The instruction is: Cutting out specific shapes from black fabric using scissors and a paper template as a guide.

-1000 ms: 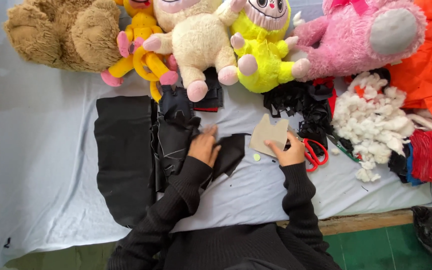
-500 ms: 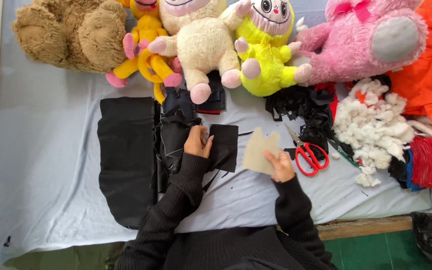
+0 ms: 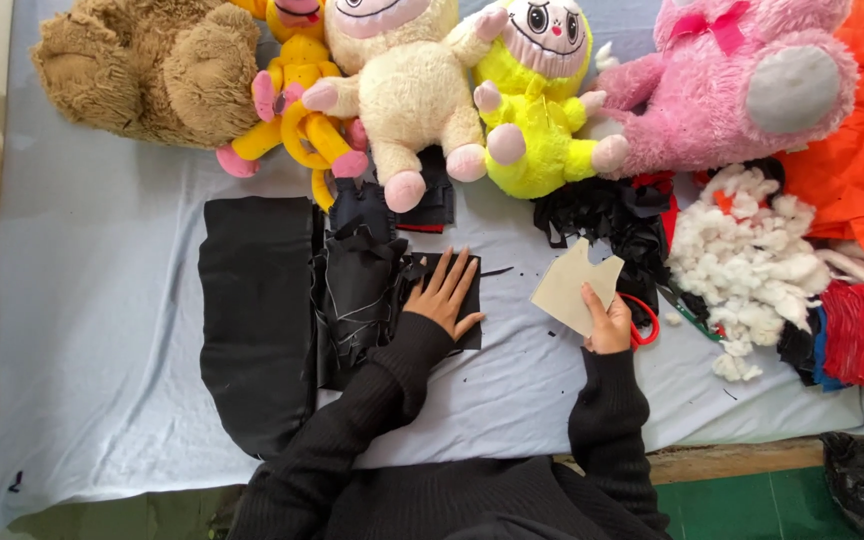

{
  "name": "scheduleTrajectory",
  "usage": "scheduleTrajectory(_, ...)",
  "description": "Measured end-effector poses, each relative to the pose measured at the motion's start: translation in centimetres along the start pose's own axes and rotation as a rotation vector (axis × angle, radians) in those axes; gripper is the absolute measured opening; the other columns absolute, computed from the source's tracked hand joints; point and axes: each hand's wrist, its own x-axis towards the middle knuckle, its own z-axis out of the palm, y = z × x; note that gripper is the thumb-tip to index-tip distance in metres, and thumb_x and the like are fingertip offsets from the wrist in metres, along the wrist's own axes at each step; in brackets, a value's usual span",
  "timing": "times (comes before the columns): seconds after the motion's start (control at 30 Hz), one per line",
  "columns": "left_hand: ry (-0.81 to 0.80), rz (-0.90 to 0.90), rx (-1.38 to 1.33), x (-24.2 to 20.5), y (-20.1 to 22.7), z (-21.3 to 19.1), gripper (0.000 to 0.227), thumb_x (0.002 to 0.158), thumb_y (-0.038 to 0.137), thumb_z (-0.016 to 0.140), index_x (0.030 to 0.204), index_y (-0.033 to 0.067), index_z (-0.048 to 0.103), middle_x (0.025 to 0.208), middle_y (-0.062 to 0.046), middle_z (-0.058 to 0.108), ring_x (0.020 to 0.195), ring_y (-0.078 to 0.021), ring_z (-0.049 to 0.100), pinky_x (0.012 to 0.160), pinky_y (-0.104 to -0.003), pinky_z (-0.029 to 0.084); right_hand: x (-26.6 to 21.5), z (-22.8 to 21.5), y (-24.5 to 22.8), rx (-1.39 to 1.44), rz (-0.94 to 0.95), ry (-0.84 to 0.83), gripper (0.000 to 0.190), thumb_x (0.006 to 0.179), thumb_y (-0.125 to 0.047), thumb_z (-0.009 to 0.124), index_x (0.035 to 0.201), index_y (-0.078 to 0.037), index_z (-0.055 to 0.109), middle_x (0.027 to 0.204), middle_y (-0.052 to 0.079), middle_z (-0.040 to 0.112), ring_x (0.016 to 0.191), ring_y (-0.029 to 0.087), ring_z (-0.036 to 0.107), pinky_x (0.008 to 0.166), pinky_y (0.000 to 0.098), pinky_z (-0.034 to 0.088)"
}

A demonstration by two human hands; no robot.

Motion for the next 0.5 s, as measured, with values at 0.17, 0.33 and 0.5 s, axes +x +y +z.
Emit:
scheduleTrajectory(0.17, 0.114, -0.007, -0.001, 1.2, -0.2, 1.6, 0.076, 0.102, 0.055, 0.043, 0.16, 0.0086, 0.029, 0.167, -0.018, 0.023, 0.154, -0.0376, 0.019, 0.117, -0.059, 0.027, -0.6, 1.0, -0.9, -0.104, -0.019, -0.026, 0.011, 0.095, -0.015, 0.078, 0.1, -0.011, 0.069, 0.088, 0.011, 0.076, 0.078, 0.015, 0.075, 0.071, 0.0319, 0.064)
scheduleTrajectory(0.33, 0.503, -0.116, 0.16, 2.9, -3.8, 2.4, 0.037, 0.069, 0.033, 0.087, 0.097, 0.0199, 0.068, 0.083, 0.0, 0.053, 0.083, -0.024, 0.056, 0.072, -0.039, 0.043, -0.3, 1.3, -0.5, -0.106, -0.005, -0.056, 0.01, 0.094, -0.016, 0.078, 0.097, -0.013, 0.068, 0.085, 0.007, 0.076, 0.075, 0.012, 0.074, 0.069, 0.0294, 0.063)
scheduleTrajectory(0.5, 0.553, -0.031, 0.133, 5.0, -3.5, 1.2, 0.031, 0.068, 0.028, 0.087, 0.074, 0.0195, 0.057, 0.071, 0.0, 0.052, 0.081, -0.0235, 0.055, 0.073, -0.04, 0.039, -2.6, 4.2, -3.5, -0.155, -0.035, -0.215, 0.012, 0.088, -0.015, 0.082, 0.09, -0.013, 0.07, 0.08, 0.009, 0.075, 0.073, 0.014, 0.073, 0.066, 0.0339, 0.063)
